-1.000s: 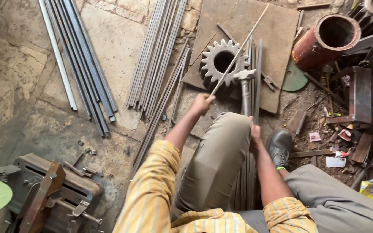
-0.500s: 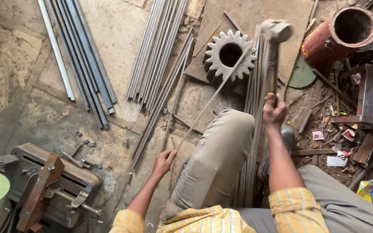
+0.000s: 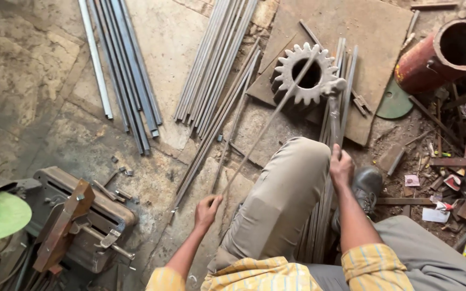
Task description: The person straightens metal rods by placing them against a large gear on the floor and striking them with a hammer.
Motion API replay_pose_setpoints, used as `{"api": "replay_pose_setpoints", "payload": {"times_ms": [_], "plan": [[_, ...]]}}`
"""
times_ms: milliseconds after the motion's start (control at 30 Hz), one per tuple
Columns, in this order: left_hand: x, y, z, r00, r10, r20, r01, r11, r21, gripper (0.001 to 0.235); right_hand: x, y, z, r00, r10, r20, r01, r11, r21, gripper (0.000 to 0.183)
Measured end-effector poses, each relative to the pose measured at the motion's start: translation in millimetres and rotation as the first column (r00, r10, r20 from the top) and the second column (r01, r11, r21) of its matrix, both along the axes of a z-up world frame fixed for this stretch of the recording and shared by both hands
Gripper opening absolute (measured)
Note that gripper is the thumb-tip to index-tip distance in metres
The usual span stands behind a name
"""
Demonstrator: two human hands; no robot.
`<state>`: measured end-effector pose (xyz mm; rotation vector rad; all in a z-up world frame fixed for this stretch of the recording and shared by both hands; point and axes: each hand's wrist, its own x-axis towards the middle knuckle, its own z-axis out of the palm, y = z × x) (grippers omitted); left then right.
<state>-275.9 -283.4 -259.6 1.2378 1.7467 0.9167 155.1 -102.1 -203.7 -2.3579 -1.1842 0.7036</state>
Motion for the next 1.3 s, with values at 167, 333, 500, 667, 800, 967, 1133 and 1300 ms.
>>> {"api": "replay_pose_setpoints", "payload": {"times_ms": [167,333,500,667,800,967,1133,1300], "plan": [[6,106,-18,0.976,0.066,-0.209,-0.104,0.979,-0.173,0.04,7,-31,-33,0.992,-0.026,-0.124,0.021,0.999,-0.042,0.059],[-19,256,-18,0.965,0.035,-0.261,-0.12,0.94,-0.318,0.042,-6,-65,-69,0.78,-0.199,-0.594,0.173,0.98,-0.102,0.058],[-12,352,67,0.701,0.167,-0.694,-0.011,0.975,0.224,0.062,-36,-105,-79,0.65,-0.238,-0.722,0.091,0.967,-0.237,0.055],[82,365,163,0.928,-0.042,-0.37,0.195,0.902,0.386,0.029,-56,-117,-88,0.751,-0.113,-0.651,-0.157,0.926,-0.342,0.051],[163,345,211,0.963,-0.199,-0.18,0.267,0.784,0.561,0.023,-57,-105,-96,0.884,0.137,-0.446,-0.33,0.859,-0.391,0.048],[239,316,208,0.906,-0.334,-0.26,0.423,0.702,0.574,0.023,-46,-99,-99,0.974,-0.043,-0.224,0.037,0.999,-0.031,0.041],[238,307,155,0.837,-0.408,-0.366,0.541,0.722,0.431,0.031,-20,-96,-91,0.923,-0.379,0.073,0.385,0.914,-0.125,0.039],[264,310,135,0.912,-0.354,-0.208,0.409,0.829,0.38,0.032,-19,-111,-83,0.912,-0.401,0.082,0.409,0.88,-0.24,0.039]]}}
